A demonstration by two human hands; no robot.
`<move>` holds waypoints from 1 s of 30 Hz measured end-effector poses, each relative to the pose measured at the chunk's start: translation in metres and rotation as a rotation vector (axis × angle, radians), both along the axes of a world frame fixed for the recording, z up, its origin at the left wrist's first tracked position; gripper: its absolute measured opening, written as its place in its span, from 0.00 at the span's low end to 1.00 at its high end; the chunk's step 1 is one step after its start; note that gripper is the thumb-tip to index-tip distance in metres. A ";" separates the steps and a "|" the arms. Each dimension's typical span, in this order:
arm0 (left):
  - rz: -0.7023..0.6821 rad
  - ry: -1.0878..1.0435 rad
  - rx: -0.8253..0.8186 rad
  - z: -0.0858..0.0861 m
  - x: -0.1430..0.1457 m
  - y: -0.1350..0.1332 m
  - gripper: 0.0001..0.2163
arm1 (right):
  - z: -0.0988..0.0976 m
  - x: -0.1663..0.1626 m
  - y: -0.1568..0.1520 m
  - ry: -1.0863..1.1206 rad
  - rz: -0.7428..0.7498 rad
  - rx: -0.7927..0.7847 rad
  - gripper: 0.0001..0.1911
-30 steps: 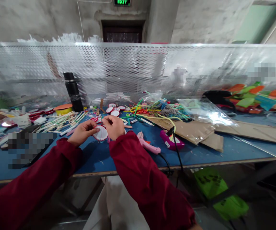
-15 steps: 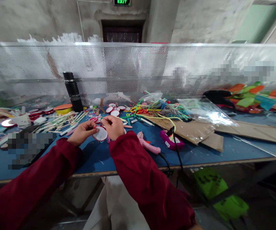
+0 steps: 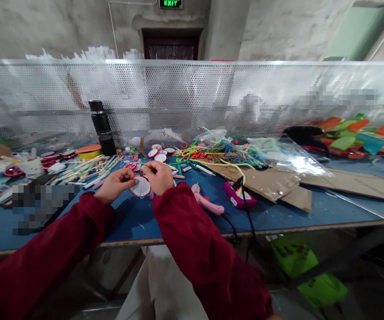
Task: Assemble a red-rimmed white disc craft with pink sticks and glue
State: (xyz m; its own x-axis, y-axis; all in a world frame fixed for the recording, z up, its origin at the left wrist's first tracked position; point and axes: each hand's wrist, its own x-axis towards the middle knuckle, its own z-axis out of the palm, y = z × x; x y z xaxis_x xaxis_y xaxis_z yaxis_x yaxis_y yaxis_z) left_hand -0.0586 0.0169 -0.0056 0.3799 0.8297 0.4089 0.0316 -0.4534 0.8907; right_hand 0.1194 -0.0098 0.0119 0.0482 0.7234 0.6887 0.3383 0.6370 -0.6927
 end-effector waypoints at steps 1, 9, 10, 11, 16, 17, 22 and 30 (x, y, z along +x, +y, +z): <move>0.006 0.000 0.001 0.000 0.000 0.000 0.14 | 0.000 0.000 0.000 0.005 0.000 -0.001 0.10; 0.033 -0.095 -0.044 0.008 0.003 -0.006 0.15 | 0.002 0.000 0.000 0.046 0.043 -0.043 0.14; 0.045 -0.125 -0.056 0.009 0.003 -0.006 0.15 | 0.002 0.000 0.000 0.046 0.052 -0.052 0.15; 0.060 -0.155 -0.065 0.010 0.003 -0.007 0.16 | 0.002 0.000 -0.001 0.044 0.064 -0.061 0.16; 0.128 -0.252 -0.080 0.015 0.002 -0.007 0.17 | 0.000 -0.001 -0.001 -0.035 0.142 -0.120 0.13; 0.133 -0.255 -0.081 0.015 0.002 -0.007 0.17 | -0.001 -0.001 0.000 -0.060 0.145 -0.135 0.13; 0.136 -0.210 -0.059 0.014 0.002 -0.007 0.16 | -0.004 -0.004 0.001 -0.087 0.128 -0.148 0.09; 0.118 -0.162 -0.037 0.010 0.004 -0.007 0.15 | -0.004 -0.006 0.000 -0.064 0.124 -0.166 0.09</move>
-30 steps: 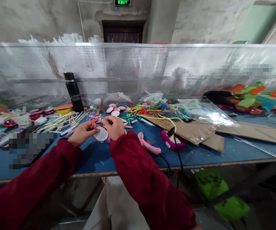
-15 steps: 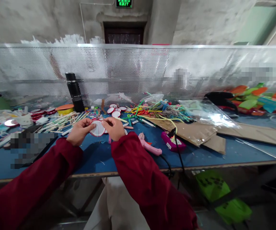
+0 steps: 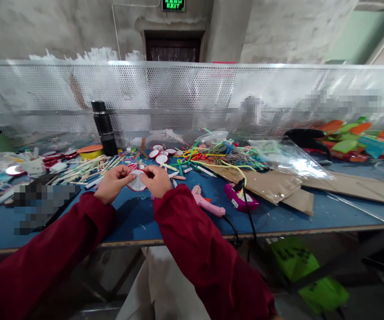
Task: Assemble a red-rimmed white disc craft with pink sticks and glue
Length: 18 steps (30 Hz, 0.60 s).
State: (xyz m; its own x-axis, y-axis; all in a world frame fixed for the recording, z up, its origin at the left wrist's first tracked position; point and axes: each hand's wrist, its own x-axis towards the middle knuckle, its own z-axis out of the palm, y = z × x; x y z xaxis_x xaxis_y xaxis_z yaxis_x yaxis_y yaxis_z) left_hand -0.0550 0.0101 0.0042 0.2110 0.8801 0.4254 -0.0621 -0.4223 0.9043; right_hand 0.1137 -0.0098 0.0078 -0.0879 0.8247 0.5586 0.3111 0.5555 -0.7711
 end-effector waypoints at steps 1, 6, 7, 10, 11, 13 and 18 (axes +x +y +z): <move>0.001 0.000 0.003 0.000 0.000 0.000 0.15 | 0.000 0.000 0.000 0.006 -0.004 -0.003 0.10; 0.001 -0.003 0.004 0.000 0.000 -0.001 0.15 | -0.001 -0.001 0.001 0.024 -0.006 -0.018 0.10; 0.000 -0.004 -0.003 0.000 0.000 -0.001 0.15 | -0.002 -0.001 0.001 0.026 -0.006 -0.017 0.11; -0.018 -0.006 -0.029 0.000 0.001 -0.001 0.15 | -0.003 -0.001 0.002 0.031 -0.008 -0.010 0.11; -0.028 -0.009 -0.037 0.000 0.001 0.000 0.15 | -0.003 -0.001 0.002 0.030 -0.009 -0.009 0.11; -0.050 -0.024 -0.052 0.000 0.002 0.000 0.15 | -0.003 -0.001 0.002 0.027 -0.017 -0.010 0.10; -0.107 -0.054 -0.088 -0.001 0.002 0.000 0.17 | -0.004 -0.001 0.004 0.013 -0.039 -0.014 0.09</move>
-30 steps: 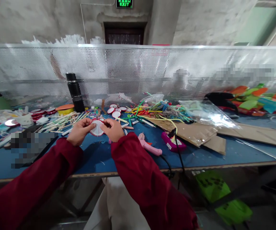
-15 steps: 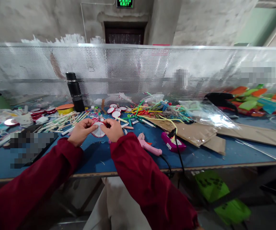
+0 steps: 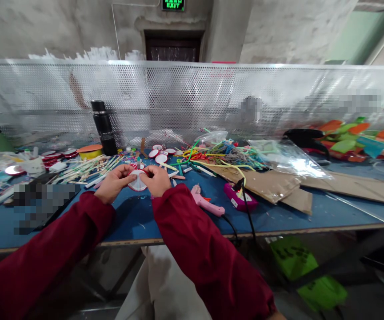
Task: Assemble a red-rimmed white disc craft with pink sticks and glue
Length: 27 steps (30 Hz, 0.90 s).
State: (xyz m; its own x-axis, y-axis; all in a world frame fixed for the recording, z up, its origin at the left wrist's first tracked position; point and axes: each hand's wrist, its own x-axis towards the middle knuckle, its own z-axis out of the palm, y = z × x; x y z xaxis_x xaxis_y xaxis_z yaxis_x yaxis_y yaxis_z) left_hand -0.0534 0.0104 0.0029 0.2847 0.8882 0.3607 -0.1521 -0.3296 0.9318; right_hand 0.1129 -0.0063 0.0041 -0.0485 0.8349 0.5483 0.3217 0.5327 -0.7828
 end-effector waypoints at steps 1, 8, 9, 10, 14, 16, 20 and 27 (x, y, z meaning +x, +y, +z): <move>-0.003 0.009 0.001 0.000 0.000 0.000 0.17 | 0.000 0.000 0.001 -0.002 -0.007 0.001 0.09; -0.028 0.102 0.006 -0.001 -0.002 0.001 0.16 | 0.001 0.001 0.000 -0.022 -0.042 0.015 0.08; -0.030 0.108 0.001 -0.001 -0.003 0.001 0.16 | 0.001 0.001 -0.001 -0.028 -0.043 0.014 0.08; -0.029 0.112 -0.002 -0.001 -0.003 0.001 0.16 | 0.002 0.001 -0.001 -0.031 -0.043 0.012 0.08; 0.001 0.105 0.008 0.000 -0.004 0.001 0.17 | 0.001 0.001 -0.001 -0.026 -0.024 0.010 0.09; 0.014 0.098 0.008 0.000 -0.004 0.002 0.17 | 0.000 0.001 0.000 -0.022 -0.012 0.009 0.10; 0.027 0.075 0.000 0.001 -0.004 0.000 0.18 | 0.000 0.002 0.002 -0.007 0.016 0.032 0.12; 0.145 -0.119 -0.048 0.003 -0.011 0.008 0.21 | 0.007 0.002 -0.007 0.070 -0.029 0.096 0.12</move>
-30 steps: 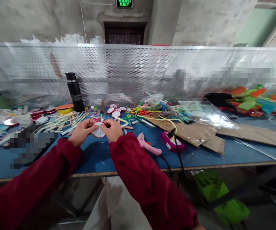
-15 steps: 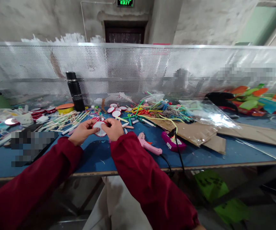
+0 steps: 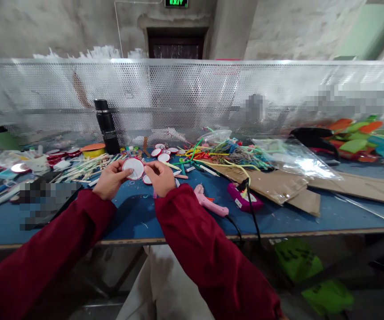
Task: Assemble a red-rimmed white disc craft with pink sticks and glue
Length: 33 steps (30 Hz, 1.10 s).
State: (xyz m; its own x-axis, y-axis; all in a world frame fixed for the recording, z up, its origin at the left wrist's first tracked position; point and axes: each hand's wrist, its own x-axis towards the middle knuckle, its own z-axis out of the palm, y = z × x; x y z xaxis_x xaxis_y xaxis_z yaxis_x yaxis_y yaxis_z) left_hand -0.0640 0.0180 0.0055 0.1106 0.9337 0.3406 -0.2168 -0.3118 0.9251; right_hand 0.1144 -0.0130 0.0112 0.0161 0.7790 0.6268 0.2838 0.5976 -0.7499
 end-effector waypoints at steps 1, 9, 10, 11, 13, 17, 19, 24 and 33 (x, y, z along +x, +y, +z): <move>0.021 -0.026 -0.003 -0.001 -0.001 0.002 0.22 | 0.000 -0.001 -0.002 0.017 -0.027 0.025 0.12; 0.177 -0.013 0.082 -0.002 -0.002 0.007 0.23 | -0.003 -0.007 -0.010 -0.247 -0.118 0.177 0.08; 0.185 -0.003 0.101 -0.002 -0.001 0.006 0.22 | -0.005 -0.008 -0.010 -0.276 -0.126 0.187 0.08; 0.191 0.007 0.117 -0.001 0.000 0.005 0.22 | -0.006 -0.008 -0.009 -0.295 -0.139 0.197 0.09; 0.198 0.026 0.143 -0.001 0.002 0.002 0.21 | -0.008 -0.009 -0.007 -0.316 -0.166 0.210 0.09; 0.212 0.082 0.185 0.001 0.004 -0.002 0.19 | -0.010 -0.009 -0.005 -0.343 -0.216 0.200 0.08; 0.220 0.101 0.184 0.001 0.005 -0.003 0.18 | -0.010 -0.010 -0.005 -0.354 -0.228 0.182 0.07; 0.233 0.125 0.183 0.002 0.006 -0.005 0.17 | -0.011 -0.011 -0.004 -0.356 -0.229 0.169 0.07; 0.254 0.164 0.215 0.002 0.007 -0.008 0.15 | -0.014 -0.012 0.000 -0.336 -0.187 0.105 0.06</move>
State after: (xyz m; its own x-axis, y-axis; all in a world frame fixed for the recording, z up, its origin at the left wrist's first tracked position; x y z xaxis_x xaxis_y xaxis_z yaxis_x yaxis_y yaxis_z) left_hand -0.0573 0.0102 0.0073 -0.0462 0.8473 0.5291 0.0386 -0.5277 0.8485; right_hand 0.1023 -0.0129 -0.0032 -0.0676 0.7137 0.6971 0.6143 0.5804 -0.5346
